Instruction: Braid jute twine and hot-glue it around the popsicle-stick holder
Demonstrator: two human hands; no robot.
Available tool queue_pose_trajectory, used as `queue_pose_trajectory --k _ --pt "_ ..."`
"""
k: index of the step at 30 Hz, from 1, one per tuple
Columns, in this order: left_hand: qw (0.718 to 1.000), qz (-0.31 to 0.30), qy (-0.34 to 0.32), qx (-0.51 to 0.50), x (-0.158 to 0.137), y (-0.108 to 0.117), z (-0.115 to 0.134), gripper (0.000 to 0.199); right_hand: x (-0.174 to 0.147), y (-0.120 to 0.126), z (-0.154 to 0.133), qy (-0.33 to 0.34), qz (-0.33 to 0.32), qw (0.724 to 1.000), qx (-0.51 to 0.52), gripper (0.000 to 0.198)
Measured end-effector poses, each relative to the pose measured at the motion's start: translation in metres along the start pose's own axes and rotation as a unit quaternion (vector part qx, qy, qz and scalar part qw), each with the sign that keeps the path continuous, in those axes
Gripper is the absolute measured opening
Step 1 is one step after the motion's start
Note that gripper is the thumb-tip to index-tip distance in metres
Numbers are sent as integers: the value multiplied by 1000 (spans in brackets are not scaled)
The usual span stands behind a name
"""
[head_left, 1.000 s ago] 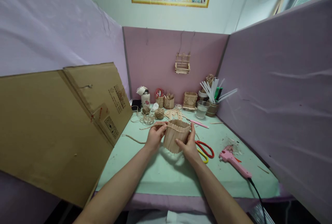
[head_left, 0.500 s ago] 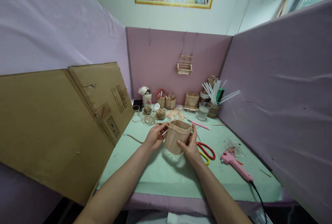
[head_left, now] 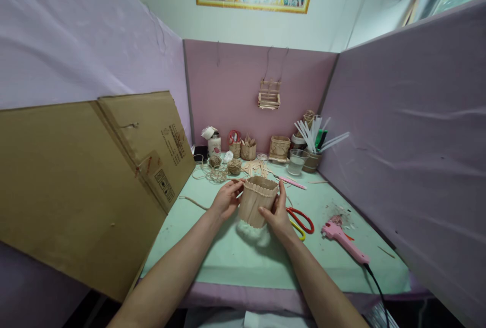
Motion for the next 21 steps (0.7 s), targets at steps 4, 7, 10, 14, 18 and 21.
queue_pose_trajectory --k 4,7,10,14,18,21 --pt "1000 6 -4 13 -1 0 0 26 0 -1 -1 13 -11 1000 15 123" --pt "1000 -5 1 10 -1 0 0 27 -1 -1 -3 12 -21 999 26 126" --pt "999 -26 23 15 -1 1 1 31 -2 -1 -7 1 -40 998 41 129" --pt "992 -84 96 20 -5 -1 1 47 -3 1 -11 -16 -73 995 72 129" --pt "974 -156 152 59 -10 -2 0 54 -5 4 -15 -45 -109 989 94 130" --pt "966 -175 171 89 -13 -3 -1 58 -7 5 -20 -74 -129 982 112 127"
Point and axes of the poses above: each hand's wrist, its own x-axis towards the middle knuckle, its own y-axis out of the back of the hand, z = x × y, the point moved 2 cm from there along x, towards the middle knuckle, and after that the axes turned 8 degrees about -x, right-handed, at the moved point
